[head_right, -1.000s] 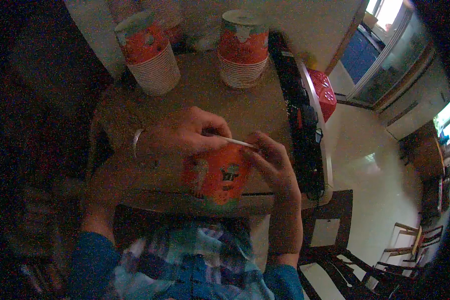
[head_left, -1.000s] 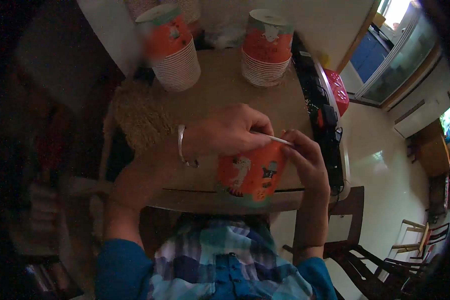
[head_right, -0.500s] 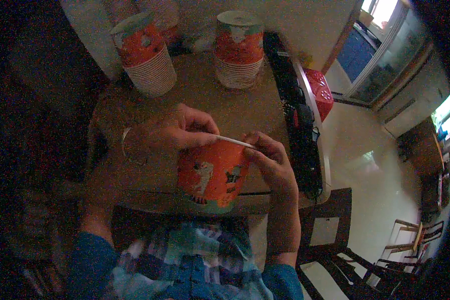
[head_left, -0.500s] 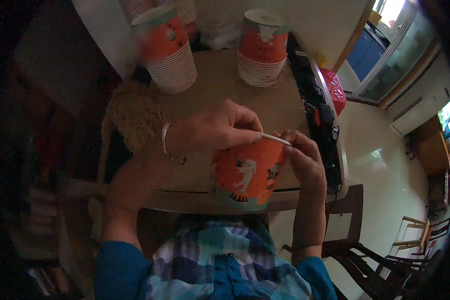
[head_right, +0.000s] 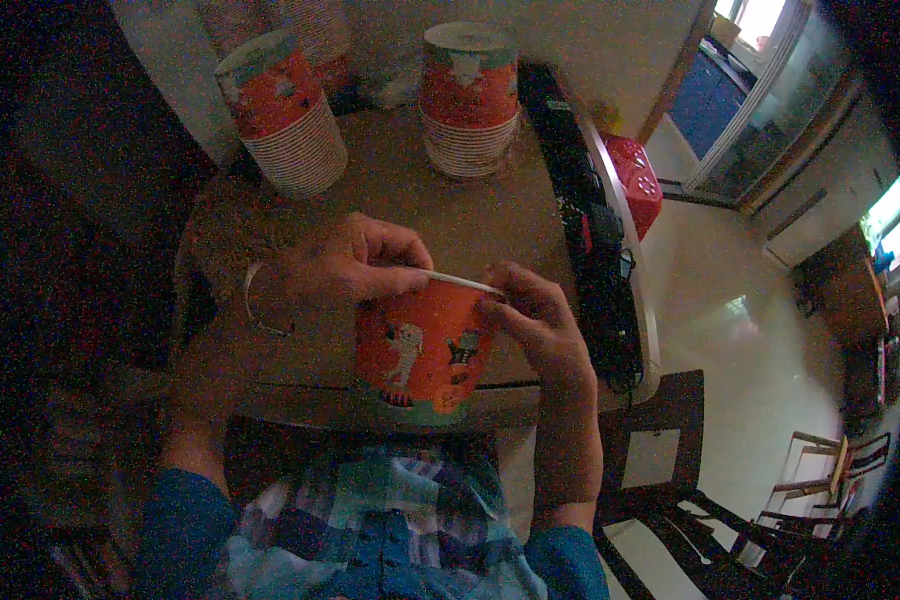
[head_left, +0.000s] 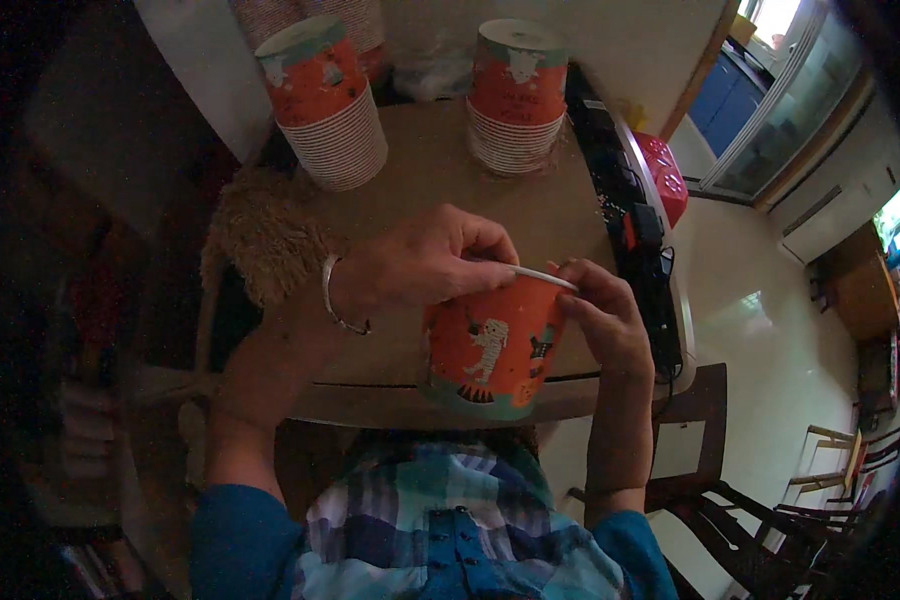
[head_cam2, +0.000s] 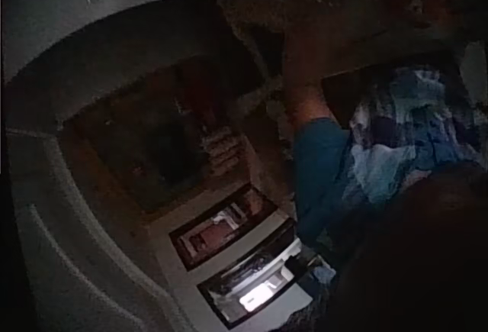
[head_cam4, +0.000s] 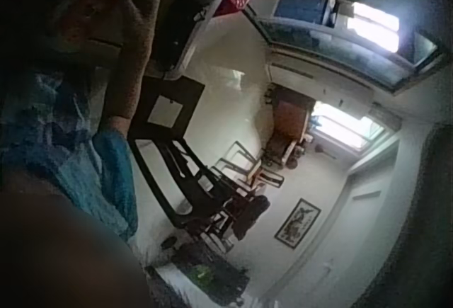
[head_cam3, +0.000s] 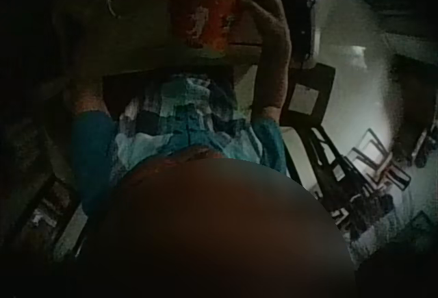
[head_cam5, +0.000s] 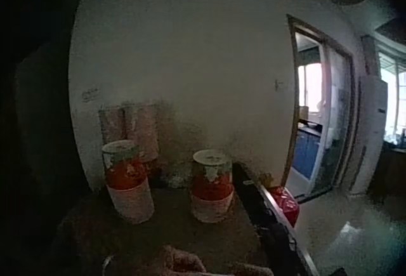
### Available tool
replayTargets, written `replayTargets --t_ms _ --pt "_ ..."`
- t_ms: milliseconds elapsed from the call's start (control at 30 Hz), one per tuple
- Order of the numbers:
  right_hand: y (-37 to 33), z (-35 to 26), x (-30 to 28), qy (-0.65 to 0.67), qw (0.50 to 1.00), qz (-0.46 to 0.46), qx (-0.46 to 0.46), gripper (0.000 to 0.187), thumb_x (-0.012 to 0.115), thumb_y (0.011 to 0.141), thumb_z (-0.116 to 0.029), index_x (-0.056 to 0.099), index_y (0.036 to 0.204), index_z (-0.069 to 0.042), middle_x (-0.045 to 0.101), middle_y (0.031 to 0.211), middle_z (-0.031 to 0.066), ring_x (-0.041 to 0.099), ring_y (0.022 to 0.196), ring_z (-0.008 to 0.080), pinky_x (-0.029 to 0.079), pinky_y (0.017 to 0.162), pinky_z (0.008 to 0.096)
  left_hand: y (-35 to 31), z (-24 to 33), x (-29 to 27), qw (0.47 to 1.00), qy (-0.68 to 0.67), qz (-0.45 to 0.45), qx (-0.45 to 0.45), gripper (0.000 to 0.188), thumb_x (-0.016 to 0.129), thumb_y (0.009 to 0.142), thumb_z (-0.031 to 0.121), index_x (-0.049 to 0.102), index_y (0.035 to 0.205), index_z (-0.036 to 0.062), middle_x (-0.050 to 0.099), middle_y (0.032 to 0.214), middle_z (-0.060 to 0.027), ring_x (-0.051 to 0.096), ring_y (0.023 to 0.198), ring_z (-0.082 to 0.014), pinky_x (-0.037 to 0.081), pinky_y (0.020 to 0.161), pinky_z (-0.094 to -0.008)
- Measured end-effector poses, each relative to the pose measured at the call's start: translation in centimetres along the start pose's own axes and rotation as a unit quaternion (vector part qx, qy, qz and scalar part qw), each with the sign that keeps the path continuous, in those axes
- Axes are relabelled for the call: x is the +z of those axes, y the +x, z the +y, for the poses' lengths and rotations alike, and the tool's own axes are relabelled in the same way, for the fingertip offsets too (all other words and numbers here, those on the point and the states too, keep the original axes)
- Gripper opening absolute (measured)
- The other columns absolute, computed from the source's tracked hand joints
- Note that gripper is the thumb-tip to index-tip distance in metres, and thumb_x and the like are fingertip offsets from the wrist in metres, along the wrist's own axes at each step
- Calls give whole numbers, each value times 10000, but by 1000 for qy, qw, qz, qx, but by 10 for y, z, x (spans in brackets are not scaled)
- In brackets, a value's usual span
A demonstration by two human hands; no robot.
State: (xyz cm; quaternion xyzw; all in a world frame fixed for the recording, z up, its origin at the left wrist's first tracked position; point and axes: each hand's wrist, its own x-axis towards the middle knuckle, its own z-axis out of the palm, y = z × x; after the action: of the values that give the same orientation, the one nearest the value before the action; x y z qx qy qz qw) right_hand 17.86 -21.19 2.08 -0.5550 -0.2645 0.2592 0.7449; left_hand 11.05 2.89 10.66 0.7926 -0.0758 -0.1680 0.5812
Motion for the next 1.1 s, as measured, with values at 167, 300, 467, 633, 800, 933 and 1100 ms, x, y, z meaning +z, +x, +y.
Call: replayTargets --t_ms 167,300,467,633,800,933,1100 --pt "-1 1 -3 -24 999 -12 21 152 660 822 -59 600 944 11 589 922 5 552 923 90 381 972 270 -3 0 -1 998 56 7 34 216 626 886 172 659 1003 -7 655 840 -19 571 769 -74 485 681 -260" --pt "-5 -5 -1 -27 1000 1 12 154 669 817 -68 607 934 12 586 907 1 551 910 100 377 967 274 -3 -6 -2 999 -3 -3 35 218 633 887 176 659 1006 -5 650 841 -8 563 770 -68 482 678 -257" --pt "-11 -20 7 -56 998 -3 -11 107 657 827 -72 578 863 -9 562 847 0 540 866 93 306 1083 330 -7 -18 -6 998 2 -25 65 197 643 887 161 658 1001 1 638 855 7 558 804 -61 470 715 -245" --pt "-12 -26 14 -36 998 -34 -45 117 649 819 -82 545 811 -28 536 807 2 530 803 101 193 1153 390 -14 -9 -5 998 -17 -53 39 215 652 884 153 660 1035 0 648 883 -6 567 830 -70 472 749 -249" --pt "-13 -7 -7 -41 994 -65 -78 203 627 861 -51 548 1047 -35 583 923 44 564 893 129 333 1040 353 -7 0 -4 992 36 -111 57 269 655 890 137 647 1113 -14 671 953 -39 599 880 -100 488 794 -263" --pt "-15 -9 -8 -15 990 -106 -90 305 616 908 -24 590 1212 -11 634 1018 80 593 973 146 459 929 312 0 4 -1 976 -71 -203 38 329 628 912 107 595 1203 -41 674 1061 -83 615 970 -127 495 878 -284" --pt "-12 -28 11 -39 996 -61 -54 86 629 804 -58 556 818 -15 539 804 18 554 804 115 220 1148 391 0 1 -2 963 -132 -235 7 361 611 920 86 561 1249 -52 666 1122 -102 613 1022 -135 489 920 -291"
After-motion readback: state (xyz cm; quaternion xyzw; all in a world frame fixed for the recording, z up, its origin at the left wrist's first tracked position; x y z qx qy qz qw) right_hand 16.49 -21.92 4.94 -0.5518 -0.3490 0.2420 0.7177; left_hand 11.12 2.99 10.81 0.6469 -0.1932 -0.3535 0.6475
